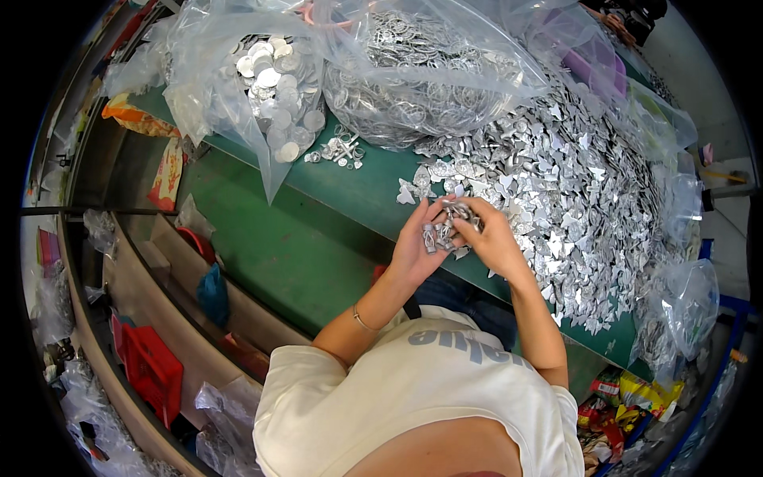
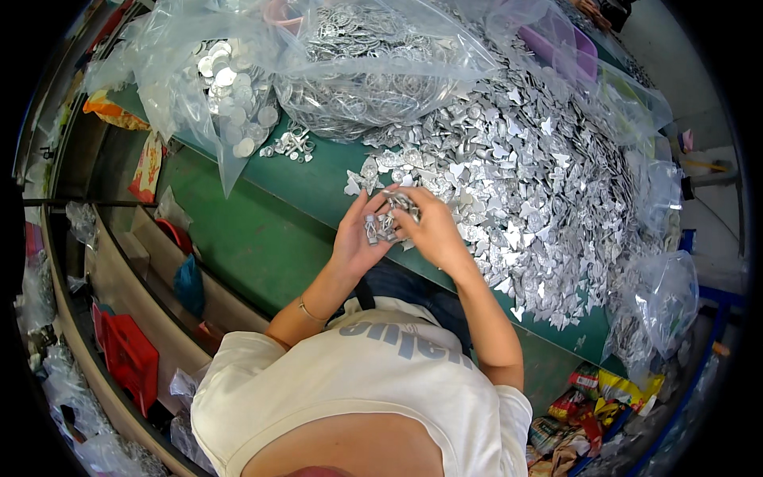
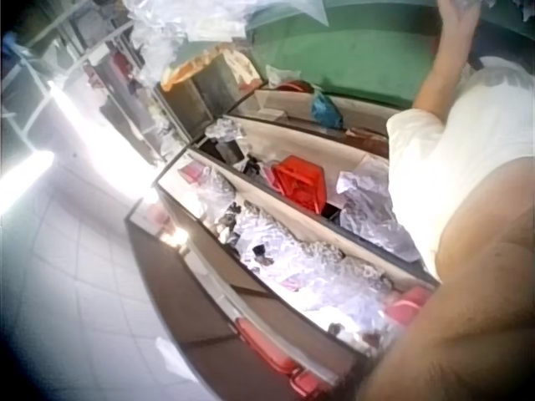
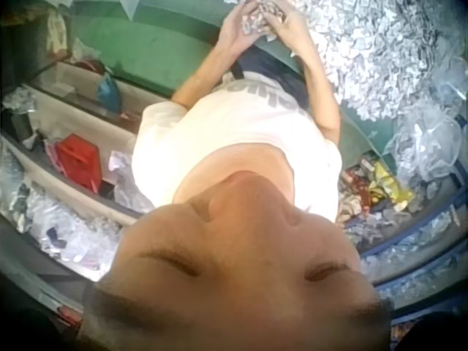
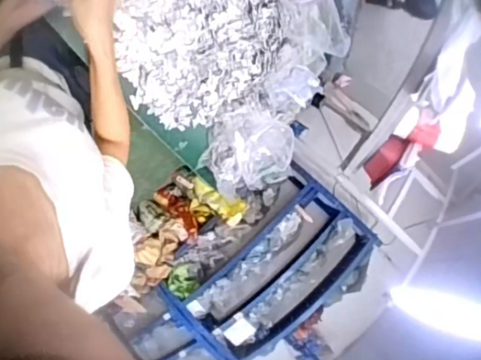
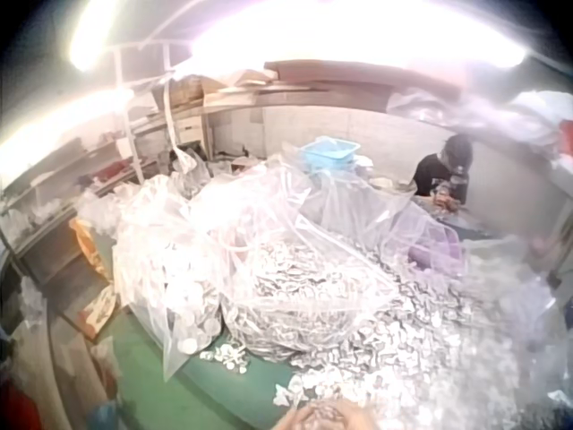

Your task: The person sorts through a large pile of silver butterfly-shaped metal pieces on a green table by hand, picking them up, grouping them, and moving them toward plastic bags.

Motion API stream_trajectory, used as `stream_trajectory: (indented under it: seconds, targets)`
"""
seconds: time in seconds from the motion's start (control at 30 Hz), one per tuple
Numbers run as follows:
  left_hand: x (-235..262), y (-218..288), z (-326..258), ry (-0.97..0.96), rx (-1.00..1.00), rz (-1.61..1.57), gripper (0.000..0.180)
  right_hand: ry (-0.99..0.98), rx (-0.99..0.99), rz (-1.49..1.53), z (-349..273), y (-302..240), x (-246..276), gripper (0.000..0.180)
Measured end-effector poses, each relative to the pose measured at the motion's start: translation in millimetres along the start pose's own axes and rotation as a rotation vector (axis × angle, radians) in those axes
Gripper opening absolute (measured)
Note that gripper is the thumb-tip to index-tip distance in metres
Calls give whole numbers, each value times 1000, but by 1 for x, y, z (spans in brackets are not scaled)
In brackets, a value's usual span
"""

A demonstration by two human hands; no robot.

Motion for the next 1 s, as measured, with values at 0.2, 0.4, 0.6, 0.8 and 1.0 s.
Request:
stream_trajectory:
  seconds: [0.2,0.4,0.6,0.8,1.0]
  targets:
    - [17,-5,7,149,-54,31,38,-68,196,-90,-10,-23,4,25]
    - [8,-4,2,-63,1,-13,32,418,169,-443,14,9,53,15]
    - [-3,-10,-6,310,30,55,35,355,121,-1040,55,28,35,19]
    - [14,-10,-6,102,95,164,34,366,50,-1124,60,22,32,14]
    - [3,-8,-6,224,4,230,39,430,92,-641,18,7,48,15]
Point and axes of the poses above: each hand's wrist, its own z-axis towards the middle knuckle, its own x-axis out of the back of the hand, y = z × x, the point moved 6 cm from there along z, towards the middle knuckle, and after that the axes turned 5 degrees about x, right-handed, at the moved point
